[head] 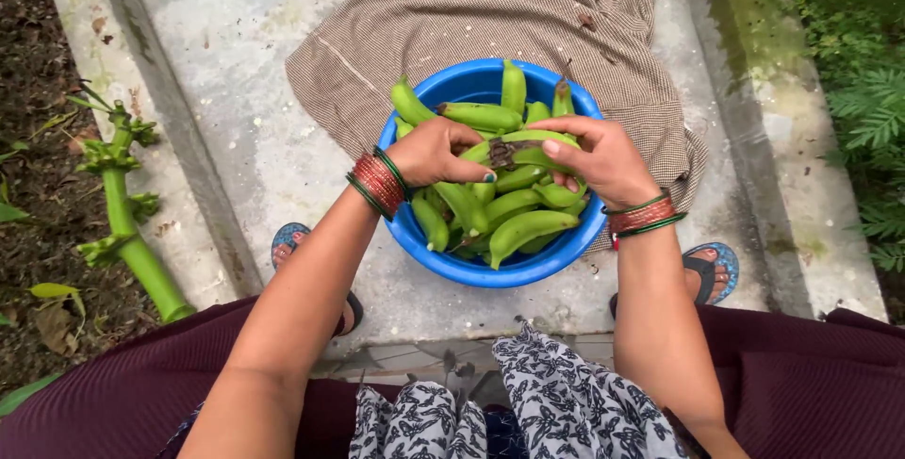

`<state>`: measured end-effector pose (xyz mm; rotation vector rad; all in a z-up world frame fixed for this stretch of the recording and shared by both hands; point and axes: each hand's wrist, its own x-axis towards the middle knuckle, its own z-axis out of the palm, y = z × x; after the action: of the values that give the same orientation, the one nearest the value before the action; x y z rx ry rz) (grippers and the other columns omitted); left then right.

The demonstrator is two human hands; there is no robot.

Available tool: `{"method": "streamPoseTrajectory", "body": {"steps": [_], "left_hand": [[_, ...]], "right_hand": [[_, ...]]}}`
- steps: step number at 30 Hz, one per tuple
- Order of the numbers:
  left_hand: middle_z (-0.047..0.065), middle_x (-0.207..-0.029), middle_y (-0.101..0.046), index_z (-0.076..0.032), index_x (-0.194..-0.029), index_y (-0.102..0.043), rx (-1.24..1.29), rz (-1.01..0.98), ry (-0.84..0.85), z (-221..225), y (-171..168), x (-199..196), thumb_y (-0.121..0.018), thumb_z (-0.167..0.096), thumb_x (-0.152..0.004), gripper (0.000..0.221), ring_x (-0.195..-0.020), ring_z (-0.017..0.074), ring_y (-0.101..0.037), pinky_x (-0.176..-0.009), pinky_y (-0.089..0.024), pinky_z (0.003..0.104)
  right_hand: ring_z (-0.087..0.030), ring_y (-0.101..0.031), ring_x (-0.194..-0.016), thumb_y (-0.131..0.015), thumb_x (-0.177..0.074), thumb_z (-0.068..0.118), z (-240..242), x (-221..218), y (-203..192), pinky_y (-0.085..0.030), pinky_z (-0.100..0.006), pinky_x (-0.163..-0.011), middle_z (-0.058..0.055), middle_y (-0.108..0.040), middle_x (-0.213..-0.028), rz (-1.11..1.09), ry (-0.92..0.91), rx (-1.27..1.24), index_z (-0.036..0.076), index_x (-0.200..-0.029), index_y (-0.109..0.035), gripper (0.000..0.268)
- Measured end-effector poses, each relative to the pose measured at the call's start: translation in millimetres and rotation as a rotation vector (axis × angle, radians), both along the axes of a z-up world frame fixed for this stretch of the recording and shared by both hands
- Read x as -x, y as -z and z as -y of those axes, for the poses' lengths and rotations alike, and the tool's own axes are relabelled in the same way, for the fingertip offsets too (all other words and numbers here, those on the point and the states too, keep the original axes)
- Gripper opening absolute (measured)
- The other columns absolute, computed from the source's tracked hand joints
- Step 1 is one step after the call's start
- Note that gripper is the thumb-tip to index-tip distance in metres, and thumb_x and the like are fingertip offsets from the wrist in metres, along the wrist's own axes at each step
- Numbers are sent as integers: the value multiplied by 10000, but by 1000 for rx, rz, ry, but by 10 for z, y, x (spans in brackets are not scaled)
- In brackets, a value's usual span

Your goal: The recorder cuts bunches of green bananas from a large stalk and places them into a blue bucket.

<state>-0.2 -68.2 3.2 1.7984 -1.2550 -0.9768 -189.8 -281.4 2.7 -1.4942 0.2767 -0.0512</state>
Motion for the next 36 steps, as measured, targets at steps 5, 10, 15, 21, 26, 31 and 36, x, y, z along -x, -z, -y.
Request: {"method": "streamPoseTrajectory", "body": {"steps": [5, 10, 15, 21, 26, 31, 36], "left_hand": [[17, -893, -751, -4, -1125, -748, 49, -50, 32, -63, -153, 33, -825, -283, -803, 433, -814, 64, -647, -756, -545, 263], [20, -940, -756, 13, -1136, -736, 76, -120, 73, -65, -168, 15, -825, -261, -804, 439, -861, 65, -665, -801, -557, 257], [10, -962, -756, 15, -1138, -725, 83, -116, 81, -89, -218, 8, -820, -269, -797, 453, -883, 68, -670, -819, -556, 255], [17, -961, -747, 19, -1114, -723, 131, -148, 95, -59, -297, 90, -810, -258, -811, 419, -889, 70, -659, -822, -549, 253], [27, -916, -740, 4, -1093, -730, 205, -25, 89, -21, -559, 207, -819, -283, -800, 420, -839, 82, -658, -781, -545, 260], [49, -825, -715, -9, -1038, -735, 255, 157, 71, -3, -697, 230, -830, -319, -773, 419, -735, 119, -663, -694, -530, 277], [65, -834, -668, -48, -1106, -706, 293, 322, 1, 60, -699, 225, -867, -358, -784, 475, -767, 202, -644, -740, -519, 352]], "right_hand": [[-72, -614, -644, -730, -926, 150, -5, 75, -154, -456, -211, -502, -27, -707, -903, 64, -36, -56, -15, -1279, -686, 392], [-87, -628, -660, -740, -917, 158, 25, 104, -162, -454, -212, -505, -38, -706, -939, 108, -82, -105, -36, -1286, -668, 423], [-103, -644, -690, -757, -910, 202, 15, 104, -143, -473, -215, -524, -58, -682, -1036, 150, -101, -118, -44, -1293, -659, 466], [-99, -625, -667, -773, -884, 219, 30, 154, -285, -456, -205, -507, -68, -668, -1067, 180, -58, -94, -56, -1261, -675, 477], [-93, -635, -752, -796, -886, 232, 91, 223, -376, -505, -208, -591, -75, -651, -1123, 275, -64, -44, -64, -1266, -676, 497], [-86, -634, -777, -814, -873, 230, 97, 223, -382, -505, -199, -614, -74, -627, -1166, 355, -74, -63, -60, -1283, -664, 524], [-70, -586, -676, -808, -887, 203, 72, 184, -296, -424, -184, -515, -49, -610, -1082, 326, 51, -122, -44, -1256, -672, 464]]}}
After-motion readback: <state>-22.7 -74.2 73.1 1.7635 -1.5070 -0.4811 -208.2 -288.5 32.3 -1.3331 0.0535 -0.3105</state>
